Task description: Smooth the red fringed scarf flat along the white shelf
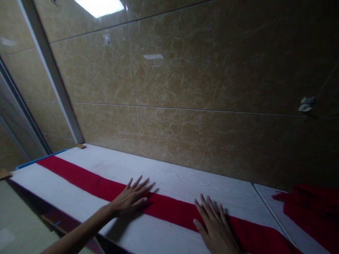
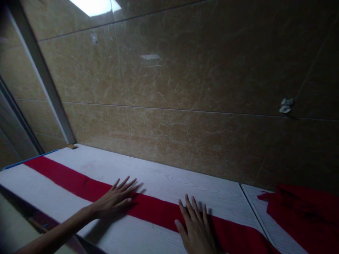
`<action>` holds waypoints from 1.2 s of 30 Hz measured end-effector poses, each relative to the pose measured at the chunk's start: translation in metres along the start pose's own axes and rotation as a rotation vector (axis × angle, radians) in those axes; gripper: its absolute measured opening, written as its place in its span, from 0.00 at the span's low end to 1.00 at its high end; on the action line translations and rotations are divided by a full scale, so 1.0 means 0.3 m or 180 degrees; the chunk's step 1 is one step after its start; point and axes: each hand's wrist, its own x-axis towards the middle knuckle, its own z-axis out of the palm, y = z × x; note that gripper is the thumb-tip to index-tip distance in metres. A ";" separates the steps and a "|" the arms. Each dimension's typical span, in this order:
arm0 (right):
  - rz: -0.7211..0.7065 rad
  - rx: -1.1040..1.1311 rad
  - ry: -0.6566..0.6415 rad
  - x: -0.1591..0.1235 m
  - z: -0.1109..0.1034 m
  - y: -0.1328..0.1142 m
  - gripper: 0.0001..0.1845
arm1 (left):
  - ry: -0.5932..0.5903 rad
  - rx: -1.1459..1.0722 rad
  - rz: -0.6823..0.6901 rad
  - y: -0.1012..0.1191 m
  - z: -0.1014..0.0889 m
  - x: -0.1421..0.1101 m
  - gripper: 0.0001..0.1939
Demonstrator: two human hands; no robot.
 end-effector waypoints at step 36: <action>-0.0654 0.0325 0.0665 0.112 0.059 -0.176 0.26 | 0.1714 -0.0916 0.0417 0.154 -0.088 -0.271 0.21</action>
